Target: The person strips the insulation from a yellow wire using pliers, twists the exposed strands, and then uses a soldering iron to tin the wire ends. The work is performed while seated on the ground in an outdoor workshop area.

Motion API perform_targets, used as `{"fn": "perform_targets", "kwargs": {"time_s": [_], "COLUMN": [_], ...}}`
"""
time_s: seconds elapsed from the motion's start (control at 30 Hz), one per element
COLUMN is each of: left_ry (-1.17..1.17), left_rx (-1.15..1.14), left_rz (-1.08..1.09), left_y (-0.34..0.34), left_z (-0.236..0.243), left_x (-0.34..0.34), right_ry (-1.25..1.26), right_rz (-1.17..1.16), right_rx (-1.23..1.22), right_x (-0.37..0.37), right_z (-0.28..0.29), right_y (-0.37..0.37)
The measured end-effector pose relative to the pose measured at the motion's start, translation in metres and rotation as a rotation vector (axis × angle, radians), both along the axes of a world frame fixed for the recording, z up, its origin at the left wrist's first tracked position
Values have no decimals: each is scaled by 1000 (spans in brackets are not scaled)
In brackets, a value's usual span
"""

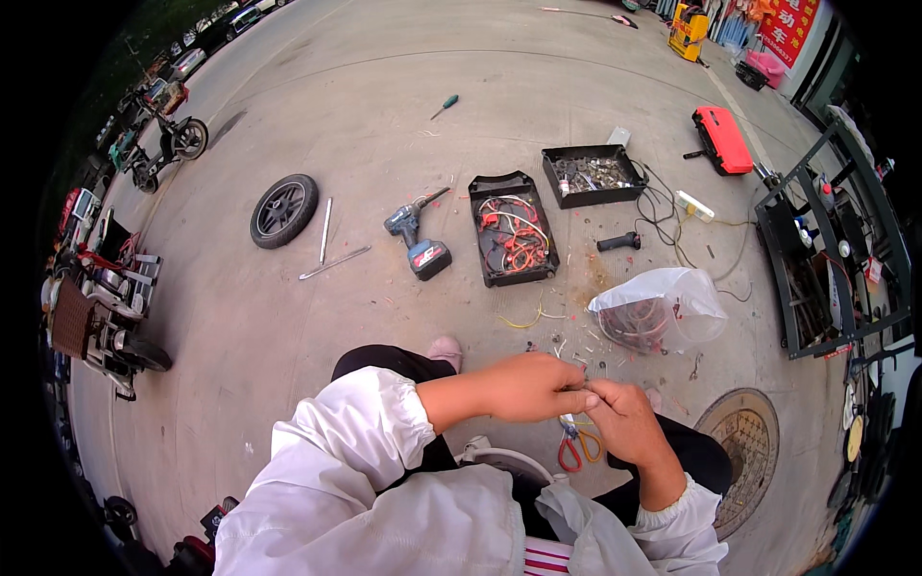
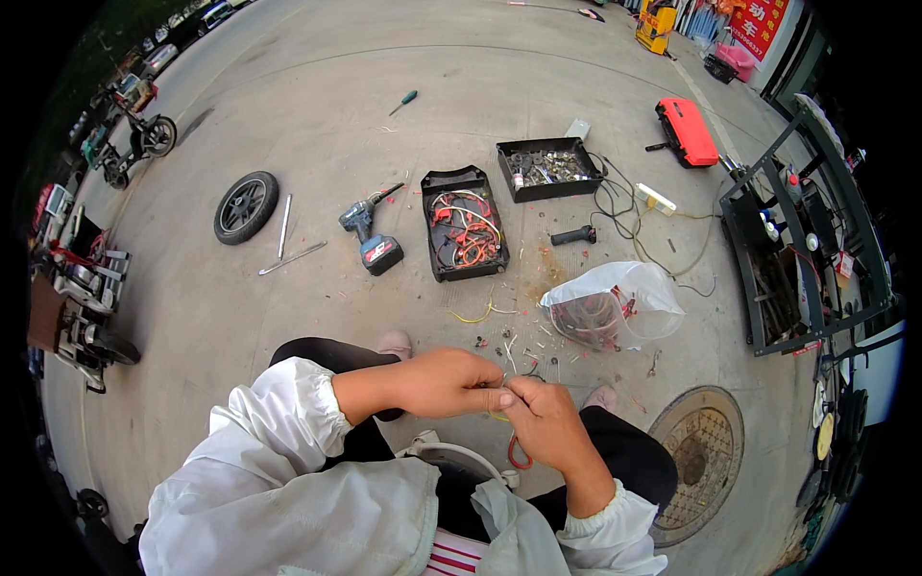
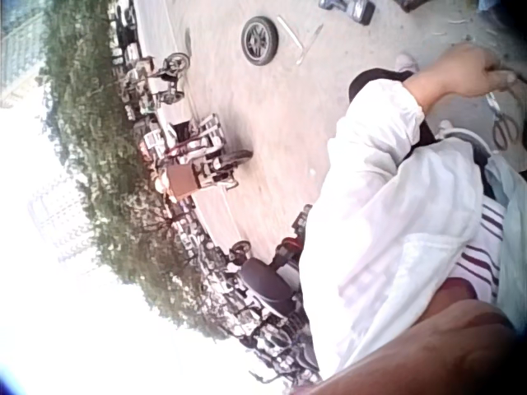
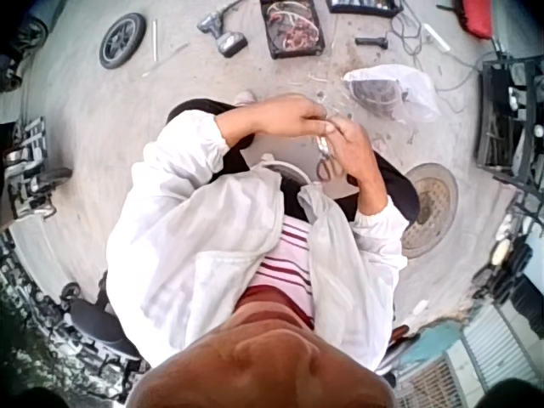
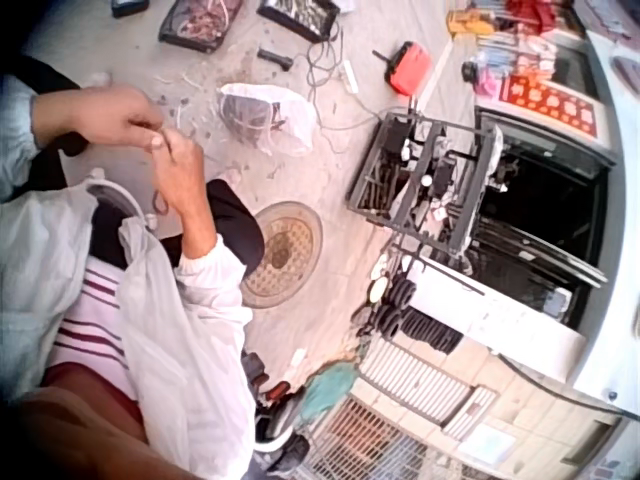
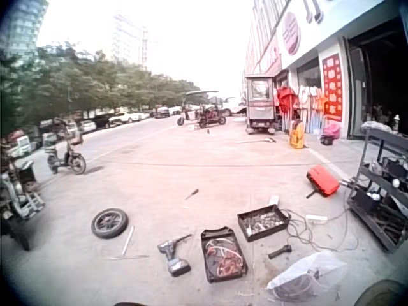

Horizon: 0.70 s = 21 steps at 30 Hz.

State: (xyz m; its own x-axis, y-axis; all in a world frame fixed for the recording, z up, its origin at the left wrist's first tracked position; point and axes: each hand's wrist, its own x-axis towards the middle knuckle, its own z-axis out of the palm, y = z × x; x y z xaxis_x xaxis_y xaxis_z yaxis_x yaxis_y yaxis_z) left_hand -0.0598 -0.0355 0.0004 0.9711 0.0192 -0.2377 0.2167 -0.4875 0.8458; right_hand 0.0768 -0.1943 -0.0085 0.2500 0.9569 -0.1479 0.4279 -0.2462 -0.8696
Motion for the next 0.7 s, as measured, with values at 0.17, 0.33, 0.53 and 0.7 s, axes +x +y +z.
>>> {"fn": "perform_targets", "kwargs": {"time_s": [0.17, 0.33, 0.53, 0.7], "left_ry": [-82, -59, 109, 254], "left_rx": [-112, -294, -581, -1227], "left_rz": [-41, -105, -16, 351], "left_y": [1, 1, 1, -6], "left_z": [-14, -11, 0, 3], "left_x": [-6, -5, -2, 17], "right_ry": [-58, 182, 817, 1295], "right_rz": [14, 26, -66, -359], "right_rx": [-130, -103, -181, 23], "right_x": [-1, 5, 9, 0], "right_z": [20, 12, 9, 19], "right_y": [-2, -9, -12, 2]}}
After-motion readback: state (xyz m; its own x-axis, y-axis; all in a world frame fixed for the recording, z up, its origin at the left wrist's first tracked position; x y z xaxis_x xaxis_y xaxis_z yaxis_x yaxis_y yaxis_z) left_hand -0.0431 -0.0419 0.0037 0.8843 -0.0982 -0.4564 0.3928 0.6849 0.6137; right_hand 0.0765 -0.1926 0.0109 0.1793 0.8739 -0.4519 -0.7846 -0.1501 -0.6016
